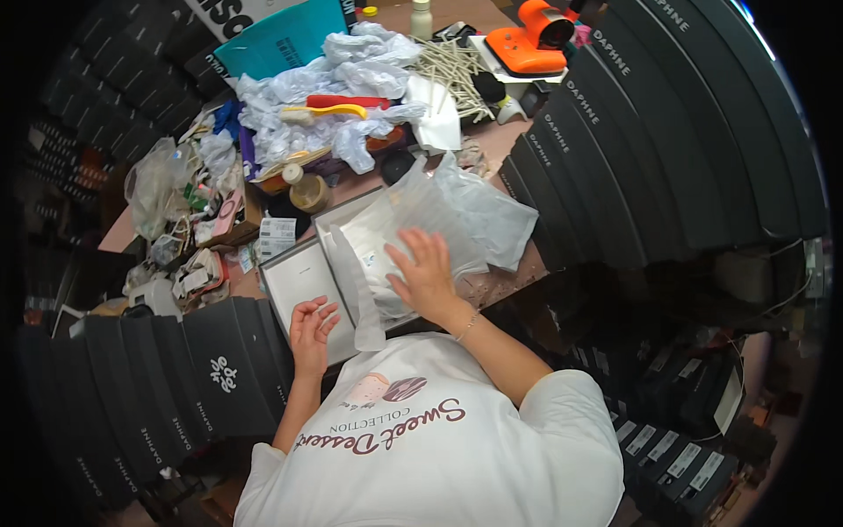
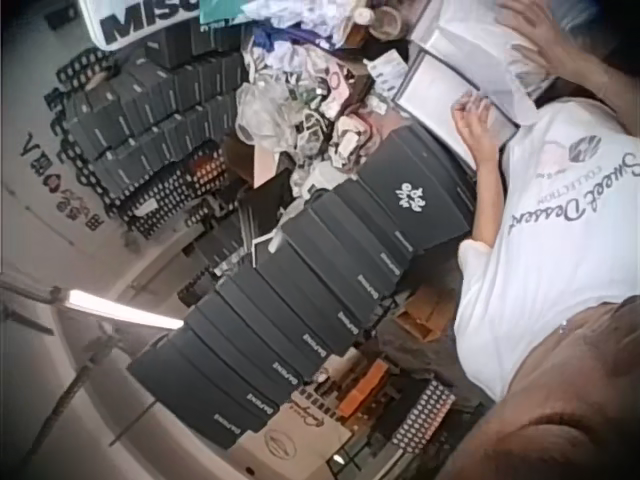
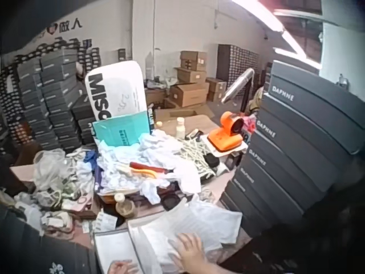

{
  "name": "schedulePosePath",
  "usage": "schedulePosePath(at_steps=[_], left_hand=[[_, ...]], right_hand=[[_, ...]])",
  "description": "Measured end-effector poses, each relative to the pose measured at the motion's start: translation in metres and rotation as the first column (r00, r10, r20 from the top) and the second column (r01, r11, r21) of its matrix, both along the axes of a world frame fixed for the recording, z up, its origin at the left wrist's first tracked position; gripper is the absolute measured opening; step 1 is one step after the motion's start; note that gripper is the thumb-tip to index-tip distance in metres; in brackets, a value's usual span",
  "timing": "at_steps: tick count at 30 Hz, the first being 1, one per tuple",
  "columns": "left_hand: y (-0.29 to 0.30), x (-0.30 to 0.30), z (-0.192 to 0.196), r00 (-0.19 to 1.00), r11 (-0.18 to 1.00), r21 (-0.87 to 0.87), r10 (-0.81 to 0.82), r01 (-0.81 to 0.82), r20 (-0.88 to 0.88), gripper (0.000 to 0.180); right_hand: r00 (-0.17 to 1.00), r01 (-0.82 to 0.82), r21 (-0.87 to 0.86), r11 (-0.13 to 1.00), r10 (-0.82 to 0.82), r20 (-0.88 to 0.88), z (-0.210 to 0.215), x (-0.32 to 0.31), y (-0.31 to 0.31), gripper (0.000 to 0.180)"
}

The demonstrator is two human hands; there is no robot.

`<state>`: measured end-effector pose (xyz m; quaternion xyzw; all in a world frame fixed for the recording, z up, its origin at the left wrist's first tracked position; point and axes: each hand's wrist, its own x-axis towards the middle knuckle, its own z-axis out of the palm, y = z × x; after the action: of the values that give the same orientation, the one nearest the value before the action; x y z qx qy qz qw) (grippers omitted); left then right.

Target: Cleaning high-heeled shoes with a brush and packing them into boxes with wrapping paper and silica gel packets.

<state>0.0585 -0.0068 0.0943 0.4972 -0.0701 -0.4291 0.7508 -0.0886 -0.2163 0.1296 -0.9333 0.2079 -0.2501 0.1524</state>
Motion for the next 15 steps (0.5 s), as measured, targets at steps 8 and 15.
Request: schedulePosePath(at_steps=[8, 15], left_hand=[[-0.121, -0.019, -0.061, -0.085, 0.558, 0.829, -0.825, 0.042, 0.559, 0.078], [-0.138, -0.023, -0.104, -0.144, 0.354, 0.934, -0.927, -0.042, 0.345, 0.1]], right_hand=[[0.939, 0.079, 0.644, 0.761, -0.274, 0.208, -0.025, -0.067, -0.043, 0.029], [0.678, 0.301, 0.951, 0.066, -0.716, -0.165, -0.095, -0.178, -0.135, 0.033]])
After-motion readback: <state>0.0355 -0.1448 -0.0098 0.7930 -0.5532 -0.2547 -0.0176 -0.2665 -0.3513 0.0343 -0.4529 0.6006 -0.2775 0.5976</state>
